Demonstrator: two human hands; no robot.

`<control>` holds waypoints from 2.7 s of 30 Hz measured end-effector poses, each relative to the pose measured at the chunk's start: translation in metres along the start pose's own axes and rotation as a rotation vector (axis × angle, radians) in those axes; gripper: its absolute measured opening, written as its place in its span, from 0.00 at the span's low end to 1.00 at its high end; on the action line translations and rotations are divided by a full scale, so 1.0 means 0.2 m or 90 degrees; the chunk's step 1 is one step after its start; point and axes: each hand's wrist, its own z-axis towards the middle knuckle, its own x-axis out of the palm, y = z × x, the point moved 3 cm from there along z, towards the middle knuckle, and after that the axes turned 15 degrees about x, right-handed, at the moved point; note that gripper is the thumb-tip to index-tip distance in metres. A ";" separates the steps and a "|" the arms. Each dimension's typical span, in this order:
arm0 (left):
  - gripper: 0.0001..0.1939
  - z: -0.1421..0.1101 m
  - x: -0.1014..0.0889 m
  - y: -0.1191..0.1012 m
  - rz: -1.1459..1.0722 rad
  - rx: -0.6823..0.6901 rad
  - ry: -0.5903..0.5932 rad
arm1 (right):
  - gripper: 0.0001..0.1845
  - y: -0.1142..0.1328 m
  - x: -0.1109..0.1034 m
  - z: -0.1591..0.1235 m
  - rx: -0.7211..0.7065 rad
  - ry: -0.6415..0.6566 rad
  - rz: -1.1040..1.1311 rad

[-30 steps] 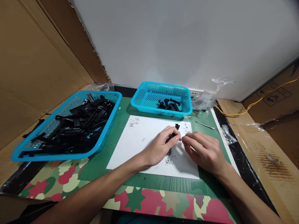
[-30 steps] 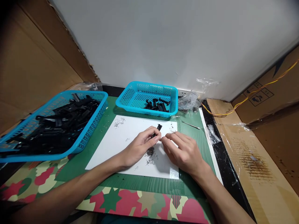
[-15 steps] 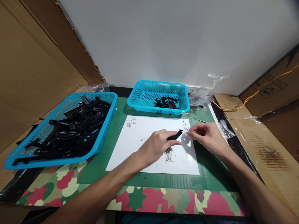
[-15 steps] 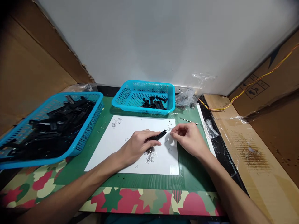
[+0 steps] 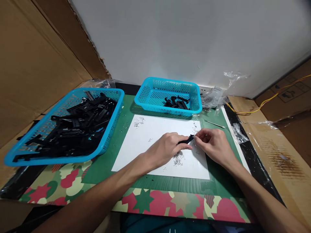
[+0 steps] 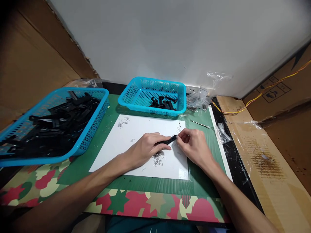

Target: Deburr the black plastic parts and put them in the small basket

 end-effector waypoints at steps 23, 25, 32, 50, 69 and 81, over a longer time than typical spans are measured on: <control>0.18 -0.01 0.01 0.02 -0.113 -0.053 -0.037 | 0.12 -0.01 0.02 -0.01 -0.066 -0.031 -0.024; 0.19 -0.01 0.02 0.03 -0.102 -0.045 -0.034 | 0.12 0.00 0.02 -0.02 -0.077 -0.032 -0.037; 0.22 -0.01 0.03 0.04 -0.079 -0.024 -0.042 | 0.14 0.00 0.02 -0.01 -0.083 -0.039 -0.055; 0.17 0.00 0.02 0.04 -0.081 -0.044 -0.024 | 0.14 -0.33 -0.32 0.21 -0.065 -0.231 -0.328; 0.17 0.00 0.02 0.03 -0.040 -0.015 -0.009 | 0.17 -0.03 -0.07 0.05 -0.025 0.127 0.315; 0.13 0.01 0.03 0.03 -0.020 0.024 -0.009 | 0.14 -0.06 -0.04 0.02 -0.018 0.049 0.194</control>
